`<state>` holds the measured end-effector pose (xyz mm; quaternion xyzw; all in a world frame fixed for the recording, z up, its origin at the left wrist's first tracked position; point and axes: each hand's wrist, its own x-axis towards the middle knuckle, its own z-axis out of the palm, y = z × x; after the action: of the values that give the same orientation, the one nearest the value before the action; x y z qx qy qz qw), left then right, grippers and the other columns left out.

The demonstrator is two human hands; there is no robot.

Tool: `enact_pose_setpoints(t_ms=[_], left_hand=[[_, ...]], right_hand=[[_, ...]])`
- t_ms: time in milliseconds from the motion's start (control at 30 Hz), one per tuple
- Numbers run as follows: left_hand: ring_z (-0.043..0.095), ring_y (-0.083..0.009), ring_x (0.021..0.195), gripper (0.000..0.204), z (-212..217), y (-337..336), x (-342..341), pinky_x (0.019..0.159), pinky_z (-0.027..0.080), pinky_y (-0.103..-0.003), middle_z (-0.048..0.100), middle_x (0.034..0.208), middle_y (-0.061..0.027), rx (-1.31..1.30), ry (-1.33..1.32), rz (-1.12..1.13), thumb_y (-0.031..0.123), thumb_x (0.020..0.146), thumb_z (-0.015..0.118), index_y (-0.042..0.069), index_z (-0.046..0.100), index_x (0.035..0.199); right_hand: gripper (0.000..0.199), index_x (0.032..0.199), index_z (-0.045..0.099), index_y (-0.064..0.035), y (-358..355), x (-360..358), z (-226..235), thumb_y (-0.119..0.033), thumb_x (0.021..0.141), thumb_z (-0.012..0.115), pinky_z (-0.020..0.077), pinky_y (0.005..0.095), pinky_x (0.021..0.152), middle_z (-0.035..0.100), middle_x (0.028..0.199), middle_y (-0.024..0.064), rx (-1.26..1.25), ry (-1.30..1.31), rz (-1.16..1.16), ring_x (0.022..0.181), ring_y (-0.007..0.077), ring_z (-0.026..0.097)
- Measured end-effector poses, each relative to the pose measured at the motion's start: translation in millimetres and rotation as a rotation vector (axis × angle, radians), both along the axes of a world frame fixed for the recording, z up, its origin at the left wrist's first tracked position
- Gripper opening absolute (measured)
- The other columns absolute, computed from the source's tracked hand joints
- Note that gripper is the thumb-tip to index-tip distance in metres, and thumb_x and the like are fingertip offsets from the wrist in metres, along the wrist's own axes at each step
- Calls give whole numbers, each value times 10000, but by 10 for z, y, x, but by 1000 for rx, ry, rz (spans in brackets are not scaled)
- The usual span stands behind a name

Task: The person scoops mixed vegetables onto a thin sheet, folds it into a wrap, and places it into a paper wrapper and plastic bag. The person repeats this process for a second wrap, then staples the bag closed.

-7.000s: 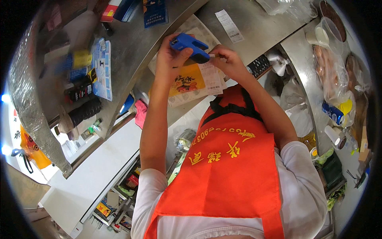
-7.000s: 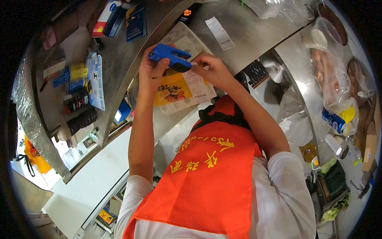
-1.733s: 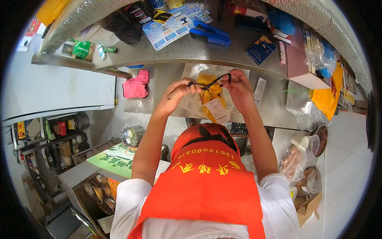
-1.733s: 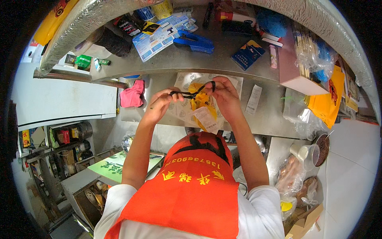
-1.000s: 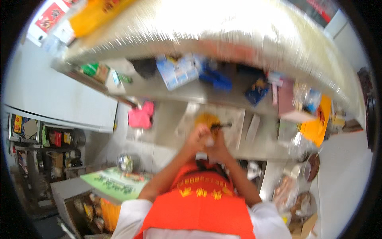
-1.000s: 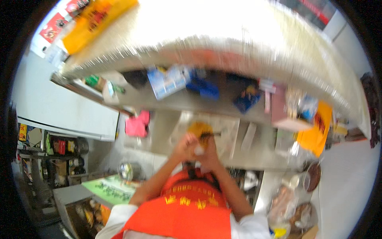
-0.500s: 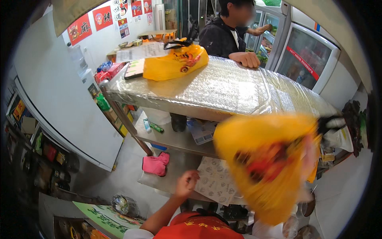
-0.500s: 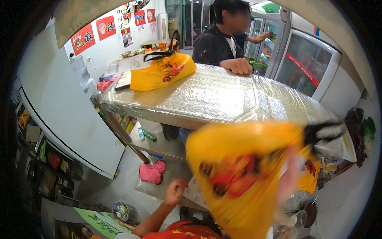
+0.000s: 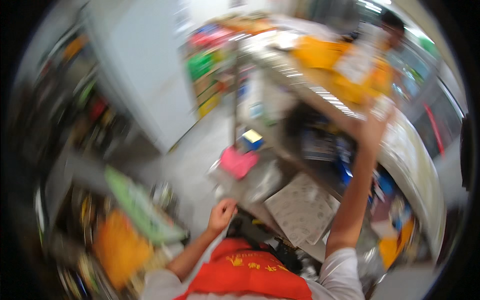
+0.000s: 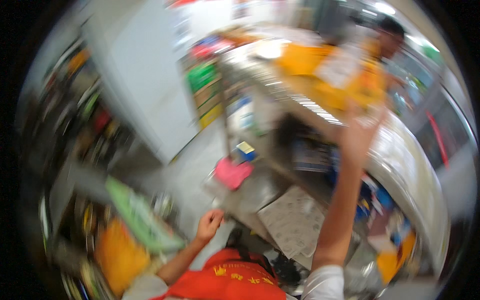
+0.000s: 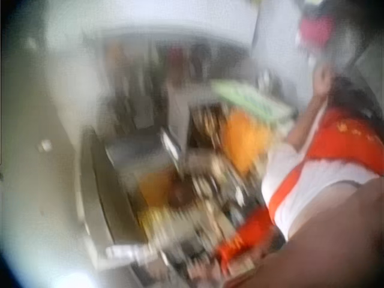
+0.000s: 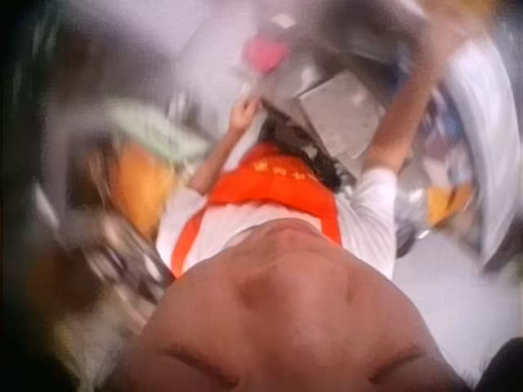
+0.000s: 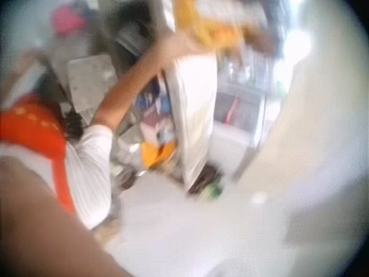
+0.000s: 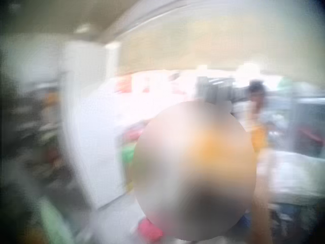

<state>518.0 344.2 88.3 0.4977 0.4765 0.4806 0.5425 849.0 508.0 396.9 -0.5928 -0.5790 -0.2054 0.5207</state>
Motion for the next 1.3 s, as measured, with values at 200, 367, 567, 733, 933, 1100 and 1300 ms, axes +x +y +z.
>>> enact_pose_setpoints(t_ms=[200,367,567,733,933,1100,1300], left_hand=[[543,-63,781,297,-67,-858,-279,689,477,-225,639,972,2,-268,-244,180,321,1022,525,63,607,1144],[562,-218,1116,501,-592,-1690,6,983,461,-341,586,1235,-71,-15,-1174,172,421,1039,398,46,476,1362],[570,-240,1170,651,141,-2019,-554,1048,417,-379,606,1240,-67,-499,-1038,322,549,1040,264,35,484,1373],[610,-185,1061,512,234,-2090,-1790,959,466,-334,633,1186,-84,-5,-690,81,436,1037,418,44,517,1351],[542,-78,682,241,-15,-1916,-4414,572,430,-214,642,909,-30,-106,-440,890,180,997,481,50,527,1194],[653,-208,900,431,-312,-1643,-6147,744,578,-329,604,1007,-106,-70,-656,1154,239,1030,450,13,377,1390],[650,-243,1033,489,-454,-1954,-5972,853,553,-331,600,1223,-156,69,-337,1021,146,996,527,22,357,1438]], right_hand=[[376,1308,503,8,-1579,-1643,-1542,-149,972,569,413,463,1051,532,1347,221,69,70,837,1252,357,518],[207,982,624,-15,-2695,-2739,-2895,-157,851,552,405,535,1010,643,974,139,-369,-58,1625,990,400,604],[202,874,584,-36,-2412,-2952,-3942,-220,941,536,504,481,892,580,779,117,-500,-175,1401,759,319,598],[216,1090,572,-34,-2356,-3349,-4818,-224,1006,514,506,342,780,610,887,36,-1608,1451,1222,821,141,588],[338,1271,520,0,-3100,-4287,-4969,-140,967,563,486,285,713,635,975,85,-1611,646,966,825,138,598],[315,1267,535,-14,-3669,-4996,-4558,-134,977,555,493,289,686,652,1004,88,-1702,589,995,844,155,617],[474,1330,496,-45,-4116,-5621,-4957,-165,891,631,513,449,858,585,1218,241,-1447,-416,1281,1066,433,596]])
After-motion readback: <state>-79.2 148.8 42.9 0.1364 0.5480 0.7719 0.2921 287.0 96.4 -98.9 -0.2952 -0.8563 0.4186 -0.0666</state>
